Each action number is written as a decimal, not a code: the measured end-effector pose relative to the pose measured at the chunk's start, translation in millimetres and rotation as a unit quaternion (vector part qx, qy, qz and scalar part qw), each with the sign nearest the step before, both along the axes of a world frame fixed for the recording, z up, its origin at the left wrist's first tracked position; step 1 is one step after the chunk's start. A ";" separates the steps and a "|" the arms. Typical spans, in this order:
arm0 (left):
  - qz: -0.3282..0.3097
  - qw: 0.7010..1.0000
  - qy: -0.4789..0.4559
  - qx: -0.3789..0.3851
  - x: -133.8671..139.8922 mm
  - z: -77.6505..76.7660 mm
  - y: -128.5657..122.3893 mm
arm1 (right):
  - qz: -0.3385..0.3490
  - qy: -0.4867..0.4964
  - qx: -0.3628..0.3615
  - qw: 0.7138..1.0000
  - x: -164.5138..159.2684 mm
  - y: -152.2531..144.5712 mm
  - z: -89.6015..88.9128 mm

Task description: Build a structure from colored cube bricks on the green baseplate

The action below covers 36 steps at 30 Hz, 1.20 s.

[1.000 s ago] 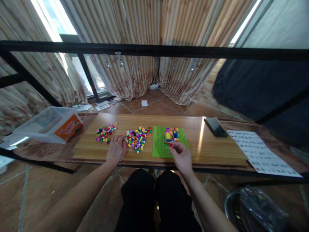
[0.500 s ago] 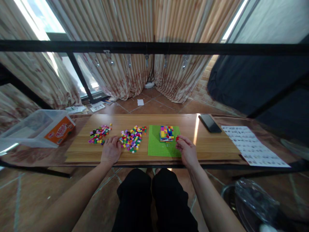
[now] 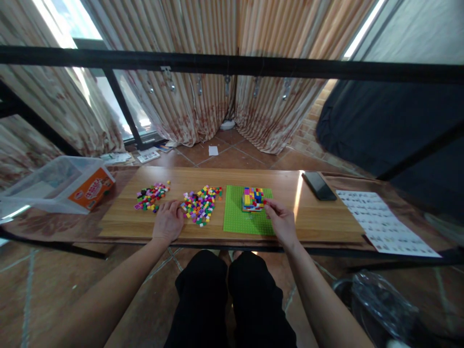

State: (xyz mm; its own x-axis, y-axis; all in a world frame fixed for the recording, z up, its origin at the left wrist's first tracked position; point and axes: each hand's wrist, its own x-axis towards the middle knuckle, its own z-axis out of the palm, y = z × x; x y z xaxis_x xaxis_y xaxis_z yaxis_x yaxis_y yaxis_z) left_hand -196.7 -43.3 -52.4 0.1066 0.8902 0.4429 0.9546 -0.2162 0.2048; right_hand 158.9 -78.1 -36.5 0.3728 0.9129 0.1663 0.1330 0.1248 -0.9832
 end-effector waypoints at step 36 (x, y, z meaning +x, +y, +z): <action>0.011 1.000 -0.001 -0.009 2.9 1.3 -1.5 | -0.060 0.009 -0.003 0.998 -12.2 -4.0 -4.8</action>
State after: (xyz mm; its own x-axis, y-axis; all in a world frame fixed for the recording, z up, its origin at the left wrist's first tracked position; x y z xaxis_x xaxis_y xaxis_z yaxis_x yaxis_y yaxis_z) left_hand -193.8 -44.8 -51.1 0.0858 0.9002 0.4269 0.9585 -0.1915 0.2110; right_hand 146.7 -82.0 -41.2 0.4831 0.8622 0.1522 0.1282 0.1023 -0.9865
